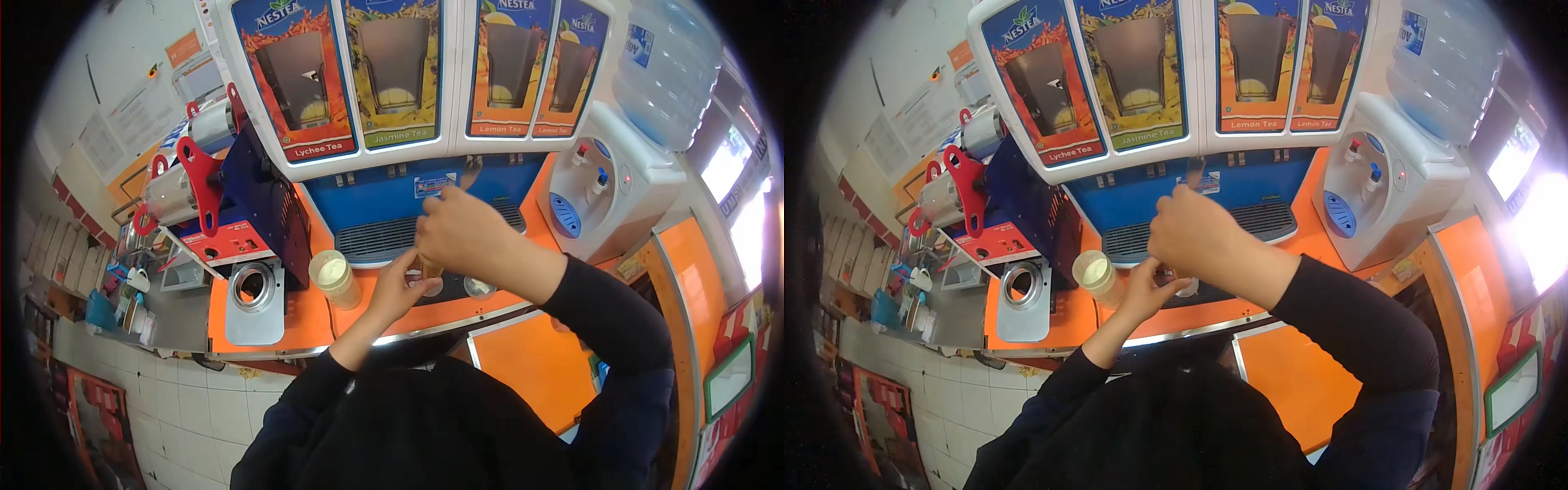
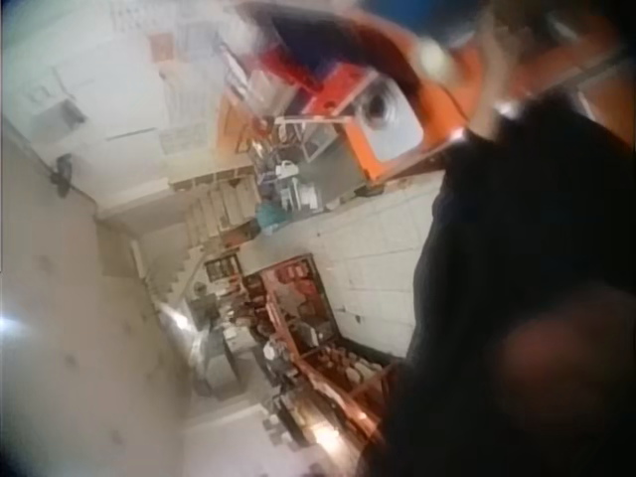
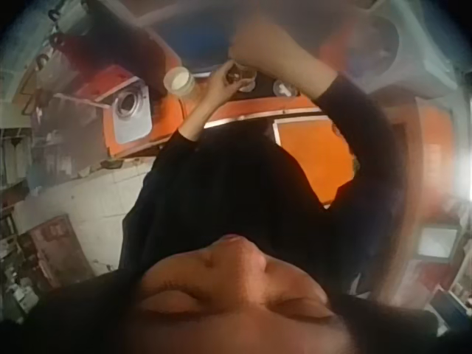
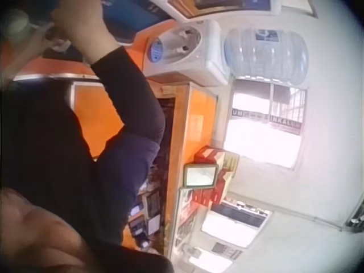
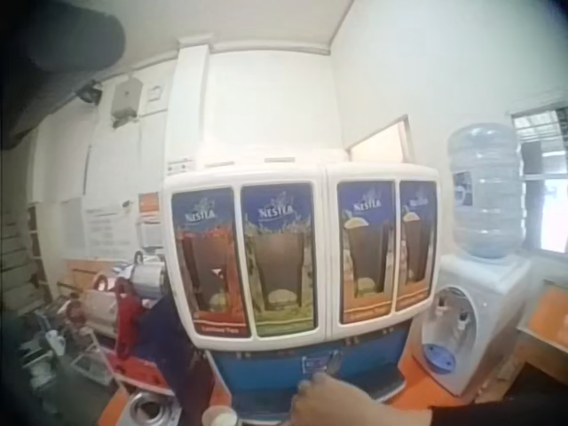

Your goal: The person prepares and seals a beverage cup using a sealing machine. They then move to a counter, mark a receipt with a pen, retrieve straws from under a table, and pack the food containers, drink, and utensils into plastic bags.

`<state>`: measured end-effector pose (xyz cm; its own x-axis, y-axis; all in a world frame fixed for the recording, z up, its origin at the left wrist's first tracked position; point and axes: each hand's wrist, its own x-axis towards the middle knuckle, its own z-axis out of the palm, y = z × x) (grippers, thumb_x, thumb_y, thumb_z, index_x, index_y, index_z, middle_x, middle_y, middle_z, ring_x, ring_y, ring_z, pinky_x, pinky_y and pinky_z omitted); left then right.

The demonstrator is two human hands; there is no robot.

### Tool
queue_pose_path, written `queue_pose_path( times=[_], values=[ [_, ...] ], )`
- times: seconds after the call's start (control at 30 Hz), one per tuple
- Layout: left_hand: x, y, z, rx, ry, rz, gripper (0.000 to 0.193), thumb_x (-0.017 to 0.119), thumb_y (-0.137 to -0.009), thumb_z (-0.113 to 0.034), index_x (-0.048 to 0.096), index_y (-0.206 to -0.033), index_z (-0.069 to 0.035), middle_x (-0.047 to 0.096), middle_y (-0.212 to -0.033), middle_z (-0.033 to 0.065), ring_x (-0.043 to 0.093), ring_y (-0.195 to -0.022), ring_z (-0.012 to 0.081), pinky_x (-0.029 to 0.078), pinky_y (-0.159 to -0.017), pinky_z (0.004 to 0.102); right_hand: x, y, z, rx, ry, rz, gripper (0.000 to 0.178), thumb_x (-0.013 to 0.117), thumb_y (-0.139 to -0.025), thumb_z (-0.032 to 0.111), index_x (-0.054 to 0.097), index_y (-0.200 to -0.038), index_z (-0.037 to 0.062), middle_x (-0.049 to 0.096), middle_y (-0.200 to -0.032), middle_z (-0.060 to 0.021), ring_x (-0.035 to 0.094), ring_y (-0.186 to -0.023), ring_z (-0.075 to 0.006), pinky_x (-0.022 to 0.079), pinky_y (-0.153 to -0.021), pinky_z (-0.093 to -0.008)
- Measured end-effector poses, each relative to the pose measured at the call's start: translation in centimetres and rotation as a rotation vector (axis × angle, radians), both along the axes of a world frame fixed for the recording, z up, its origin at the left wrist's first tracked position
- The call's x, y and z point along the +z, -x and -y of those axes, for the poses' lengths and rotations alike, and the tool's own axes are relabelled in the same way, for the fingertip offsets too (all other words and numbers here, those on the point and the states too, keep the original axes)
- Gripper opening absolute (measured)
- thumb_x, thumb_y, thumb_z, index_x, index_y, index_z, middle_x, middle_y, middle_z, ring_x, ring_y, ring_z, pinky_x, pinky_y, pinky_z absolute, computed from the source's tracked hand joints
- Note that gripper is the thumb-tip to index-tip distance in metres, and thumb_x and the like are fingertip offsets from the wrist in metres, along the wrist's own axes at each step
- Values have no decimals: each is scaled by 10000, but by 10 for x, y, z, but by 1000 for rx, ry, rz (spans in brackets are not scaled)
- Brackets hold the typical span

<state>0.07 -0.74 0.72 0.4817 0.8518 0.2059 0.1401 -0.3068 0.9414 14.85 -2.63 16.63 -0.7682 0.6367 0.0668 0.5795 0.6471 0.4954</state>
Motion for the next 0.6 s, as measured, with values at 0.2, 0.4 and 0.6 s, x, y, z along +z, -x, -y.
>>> queue_pose_path(
  times=[0.2, 0.4, 0.6],
  values=[
    [1, 0, -5, 19, -95, -56, 562, 758, -745, -125, 503, -1234, -17, 640, -1052, 136, 652, -936, 213, 546, -803, 324, -9, -2, -7, -85, 122, -12, 113, 651, -733, 221, 687, -704, 118, 666, -753, 6, 612, -777, -179, 453, -638, -309],
    [-17, 3, -13, 13, -101, 74, 570, 761, -743, -144, 505, -1239, -29, 644, -1034, 139, 652, -936, 235, 539, -782, 331, 10, -10, -3, -114, 51, -61, 60, 655, -726, 156, 687, -743, 108, 668, -770, -4, 612, -796, -184, 454, -665, -307],
    [-17, 15, -11, 103, -200, -100, 568, 765, -753, -176, 514, -1236, -12, 647, -998, 103, 633, -921, 182, 537, -792, 310, 25, -27, 26, -113, -148, -218, 71, 625, -715, 115, 617, -786, 111, 585, -783, 3, 556, -823, -167, 415, -692, -298]
  ],
)
